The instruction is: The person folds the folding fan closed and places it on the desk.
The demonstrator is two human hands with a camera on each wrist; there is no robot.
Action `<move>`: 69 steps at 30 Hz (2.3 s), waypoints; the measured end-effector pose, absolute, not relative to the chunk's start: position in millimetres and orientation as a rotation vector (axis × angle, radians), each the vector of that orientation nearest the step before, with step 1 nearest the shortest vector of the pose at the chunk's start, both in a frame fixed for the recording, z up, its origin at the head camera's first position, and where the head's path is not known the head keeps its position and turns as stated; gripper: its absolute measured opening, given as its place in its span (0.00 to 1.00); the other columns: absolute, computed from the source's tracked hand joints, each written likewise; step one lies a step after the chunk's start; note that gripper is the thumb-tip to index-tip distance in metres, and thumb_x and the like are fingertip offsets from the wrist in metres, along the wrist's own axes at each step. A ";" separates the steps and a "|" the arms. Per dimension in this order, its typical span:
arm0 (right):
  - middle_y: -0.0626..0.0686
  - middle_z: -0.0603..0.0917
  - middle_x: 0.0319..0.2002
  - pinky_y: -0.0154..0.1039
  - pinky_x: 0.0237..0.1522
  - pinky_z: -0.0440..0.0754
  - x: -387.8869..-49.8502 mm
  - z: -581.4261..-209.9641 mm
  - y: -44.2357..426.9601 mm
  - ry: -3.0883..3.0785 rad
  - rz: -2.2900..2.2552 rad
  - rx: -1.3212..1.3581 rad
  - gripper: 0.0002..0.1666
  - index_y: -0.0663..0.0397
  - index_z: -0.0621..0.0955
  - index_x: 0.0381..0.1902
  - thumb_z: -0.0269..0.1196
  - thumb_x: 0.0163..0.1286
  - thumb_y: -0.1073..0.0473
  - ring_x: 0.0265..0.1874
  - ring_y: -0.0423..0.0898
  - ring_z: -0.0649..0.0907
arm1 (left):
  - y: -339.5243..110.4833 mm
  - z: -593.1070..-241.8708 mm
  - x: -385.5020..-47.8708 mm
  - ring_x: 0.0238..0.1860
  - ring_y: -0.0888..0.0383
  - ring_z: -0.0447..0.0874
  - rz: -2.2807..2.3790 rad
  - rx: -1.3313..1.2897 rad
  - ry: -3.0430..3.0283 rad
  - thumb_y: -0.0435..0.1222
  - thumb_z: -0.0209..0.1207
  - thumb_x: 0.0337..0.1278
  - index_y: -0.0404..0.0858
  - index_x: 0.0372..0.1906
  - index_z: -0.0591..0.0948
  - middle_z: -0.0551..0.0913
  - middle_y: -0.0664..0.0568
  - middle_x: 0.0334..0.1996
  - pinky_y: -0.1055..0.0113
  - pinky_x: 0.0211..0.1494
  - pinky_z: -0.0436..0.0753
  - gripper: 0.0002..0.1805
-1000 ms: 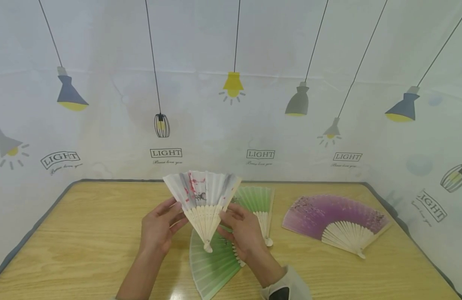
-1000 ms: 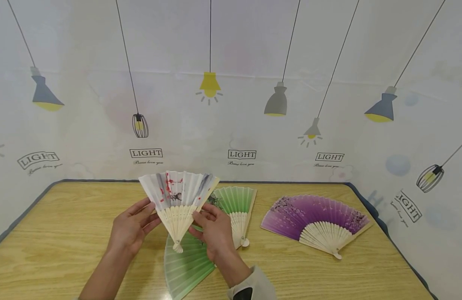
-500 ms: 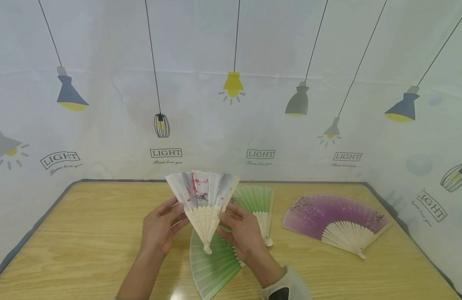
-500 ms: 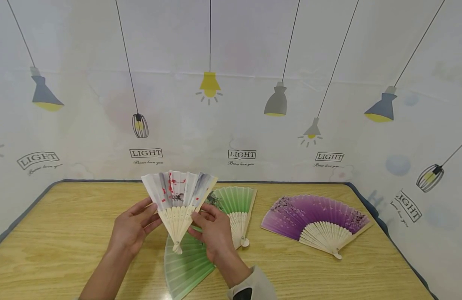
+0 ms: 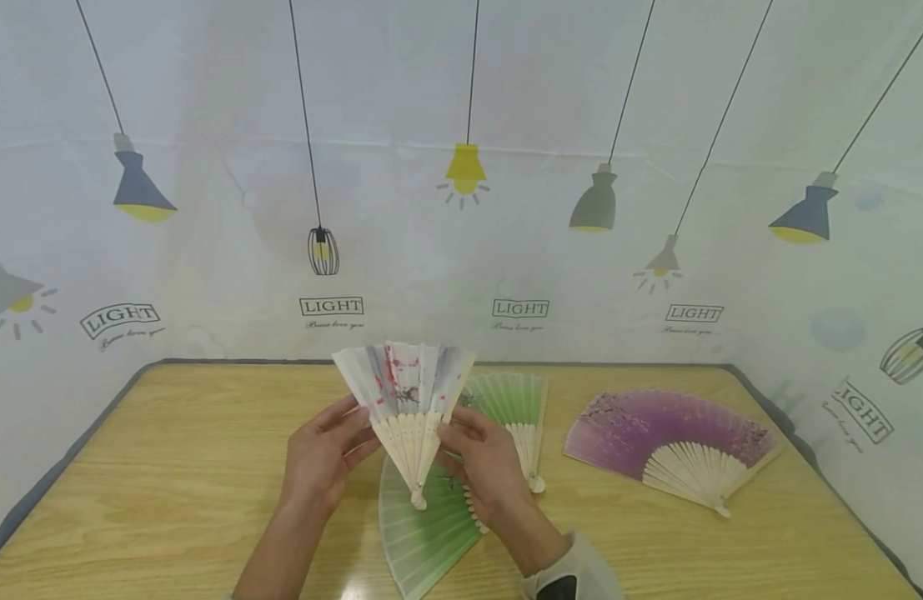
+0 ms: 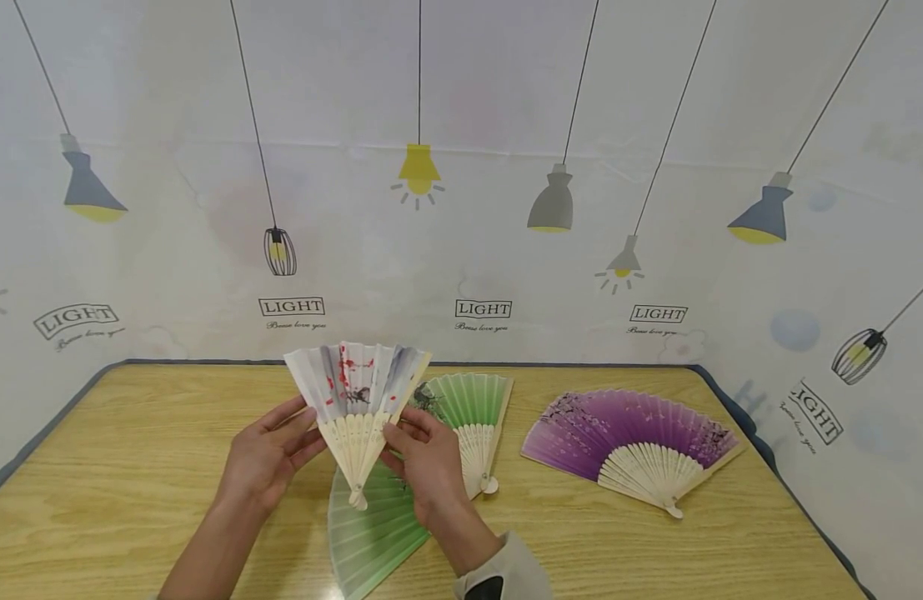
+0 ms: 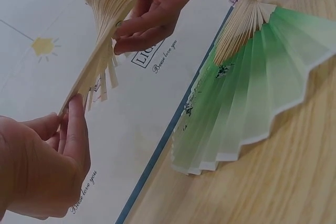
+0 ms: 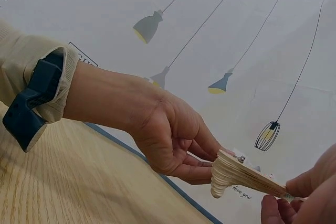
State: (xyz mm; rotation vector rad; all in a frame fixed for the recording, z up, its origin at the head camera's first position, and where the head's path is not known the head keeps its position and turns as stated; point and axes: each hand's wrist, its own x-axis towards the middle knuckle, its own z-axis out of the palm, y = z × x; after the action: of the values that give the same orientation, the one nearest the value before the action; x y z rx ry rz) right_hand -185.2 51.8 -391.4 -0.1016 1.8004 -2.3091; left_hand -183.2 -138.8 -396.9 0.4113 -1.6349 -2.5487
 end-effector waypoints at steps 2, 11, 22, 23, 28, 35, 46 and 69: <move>0.61 0.78 0.52 0.41 0.54 0.80 -185.1 -391.5 51.8 1.802 -2.311 -0.109 0.27 0.66 0.68 0.65 0.59 0.71 0.62 0.48 0.49 0.81 | -138.8 -397.1 -183.1 0.39 0.53 0.85 -2.552 0.412 -1.631 0.25 0.56 0.62 0.28 0.62 0.71 0.85 0.48 0.39 0.58 0.50 0.84 0.23; 0.62 0.77 0.55 0.42 0.55 0.80 -184.5 -391.5 50.9 1.820 -2.310 -0.103 0.28 0.66 0.68 0.65 0.59 0.70 0.62 0.49 0.50 0.80 | -138.7 -397.3 -183.1 0.38 0.54 0.85 -2.544 0.400 -1.639 0.26 0.57 0.63 0.27 0.62 0.70 0.85 0.48 0.38 0.59 0.49 0.84 0.23; 0.61 0.79 0.52 0.43 0.56 0.78 -183.9 -391.9 49.1 1.849 -2.301 -0.144 0.26 0.67 0.70 0.63 0.59 0.70 0.62 0.51 0.50 0.79 | -136.7 -397.2 -183.7 0.38 0.53 0.85 -2.547 0.400 -1.663 0.27 0.57 0.63 0.27 0.62 0.71 0.85 0.47 0.39 0.59 0.49 0.84 0.23; 0.60 0.79 0.51 0.43 0.56 0.78 -184.0 -392.1 48.9 1.851 -2.300 -0.144 0.26 0.67 0.70 0.63 0.59 0.70 0.62 0.51 0.49 0.79 | -136.6 -397.1 -183.7 0.38 0.54 0.85 -2.545 0.394 -1.666 0.27 0.57 0.63 0.27 0.62 0.70 0.85 0.47 0.39 0.59 0.49 0.84 0.23; 0.59 0.79 0.49 0.44 0.56 0.78 -184.3 -392.8 48.5 1.859 -2.300 -0.149 0.26 0.68 0.70 0.63 0.60 0.70 0.62 0.50 0.49 0.79 | -136.6 -396.4 -183.5 0.37 0.55 0.85 -2.553 0.388 -1.658 0.27 0.57 0.63 0.27 0.63 0.70 0.85 0.47 0.39 0.60 0.48 0.84 0.24; 0.61 0.79 0.50 0.44 0.55 0.79 -184.7 -393.3 48.0 1.837 -2.317 -0.180 0.27 0.68 0.70 0.63 0.60 0.70 0.63 0.50 0.50 0.80 | -137.0 -396.0 -182.6 0.36 0.56 0.85 -2.561 0.386 -1.653 0.28 0.57 0.63 0.27 0.63 0.69 0.85 0.48 0.39 0.62 0.48 0.85 0.24; 0.62 0.77 0.51 0.44 0.56 0.78 -184.6 -393.3 46.9 1.790 -2.317 -0.230 0.25 0.69 0.70 0.63 0.59 0.70 0.65 0.51 0.51 0.79 | -135.8 -397.1 -182.6 0.37 0.54 0.85 -2.556 0.402 -1.676 0.28 0.58 0.63 0.28 0.61 0.71 0.84 0.48 0.39 0.60 0.48 0.85 0.23; 0.63 0.74 0.54 0.44 0.55 0.79 -182.2 -391.9 45.2 1.805 -2.290 -0.197 0.29 0.71 0.67 0.64 0.60 0.69 0.65 0.50 0.48 0.78 | -135.2 -397.4 -182.6 0.38 0.53 0.84 -2.546 0.389 -1.753 0.29 0.58 0.63 0.29 0.61 0.72 0.83 0.45 0.42 0.61 0.47 0.85 0.22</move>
State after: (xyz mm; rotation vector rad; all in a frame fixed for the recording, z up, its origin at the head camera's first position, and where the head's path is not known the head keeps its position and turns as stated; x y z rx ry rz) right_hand -182.2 45.2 -391.9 -0.1969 1.8050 -2.2905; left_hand -182.6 -135.2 -397.4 0.3892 -1.7527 -2.5457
